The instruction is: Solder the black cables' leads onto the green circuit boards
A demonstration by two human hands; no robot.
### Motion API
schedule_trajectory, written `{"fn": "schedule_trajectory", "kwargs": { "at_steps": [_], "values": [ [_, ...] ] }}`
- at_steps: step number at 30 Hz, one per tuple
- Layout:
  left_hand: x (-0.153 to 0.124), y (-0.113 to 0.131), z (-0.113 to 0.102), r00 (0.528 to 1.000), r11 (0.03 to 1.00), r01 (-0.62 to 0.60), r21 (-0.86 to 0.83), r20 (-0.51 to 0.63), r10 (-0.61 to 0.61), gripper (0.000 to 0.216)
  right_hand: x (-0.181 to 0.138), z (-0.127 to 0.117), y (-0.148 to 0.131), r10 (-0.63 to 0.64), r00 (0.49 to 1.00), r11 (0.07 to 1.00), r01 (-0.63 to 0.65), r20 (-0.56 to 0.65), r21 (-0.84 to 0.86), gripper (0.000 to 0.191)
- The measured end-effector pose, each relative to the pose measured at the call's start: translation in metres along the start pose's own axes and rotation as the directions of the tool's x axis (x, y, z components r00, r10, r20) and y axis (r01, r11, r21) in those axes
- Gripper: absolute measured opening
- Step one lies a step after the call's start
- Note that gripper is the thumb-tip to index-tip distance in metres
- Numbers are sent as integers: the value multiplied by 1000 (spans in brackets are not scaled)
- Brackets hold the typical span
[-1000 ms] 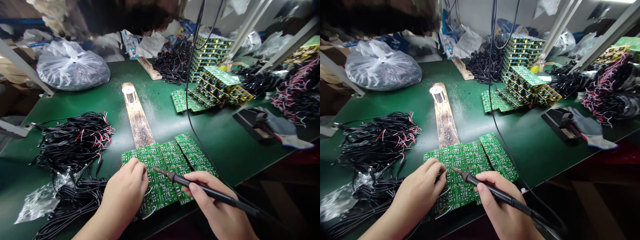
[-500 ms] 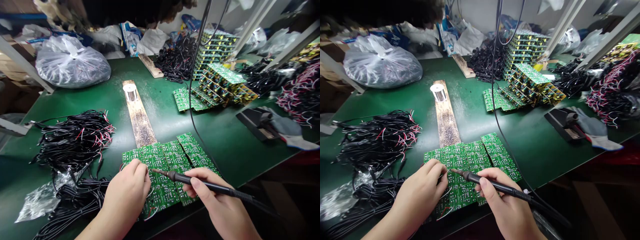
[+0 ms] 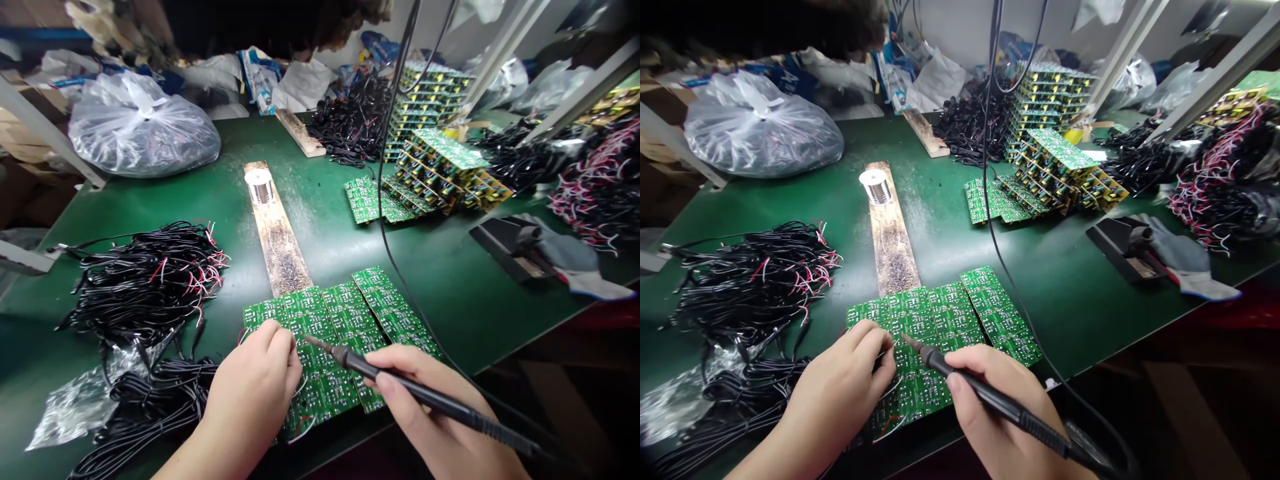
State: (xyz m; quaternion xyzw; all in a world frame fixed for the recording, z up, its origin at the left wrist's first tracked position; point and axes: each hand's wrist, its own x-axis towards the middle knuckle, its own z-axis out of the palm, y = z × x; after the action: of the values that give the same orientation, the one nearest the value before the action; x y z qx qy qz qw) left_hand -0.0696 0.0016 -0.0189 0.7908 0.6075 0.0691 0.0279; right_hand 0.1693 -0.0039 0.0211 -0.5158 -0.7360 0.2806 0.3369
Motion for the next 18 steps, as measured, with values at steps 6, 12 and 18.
{"fn": "schedule_trajectory", "kwargs": {
  "at_steps": [6,12,18],
  "values": [
    [0,0,1,999,999,32,-8,16,-32,11,-6,0,7,72,995,995,-68,-62,68,15],
    [-1,0,-2,999,999,39,1,-3,-39,13,-11,-3,5,113,990,988,-103,-82,113,14],
    [1,4,4,998,998,60,-2,-8,-60,15,-16,-4,0,110,977,993,-102,-183,57,13]
  ]
}}
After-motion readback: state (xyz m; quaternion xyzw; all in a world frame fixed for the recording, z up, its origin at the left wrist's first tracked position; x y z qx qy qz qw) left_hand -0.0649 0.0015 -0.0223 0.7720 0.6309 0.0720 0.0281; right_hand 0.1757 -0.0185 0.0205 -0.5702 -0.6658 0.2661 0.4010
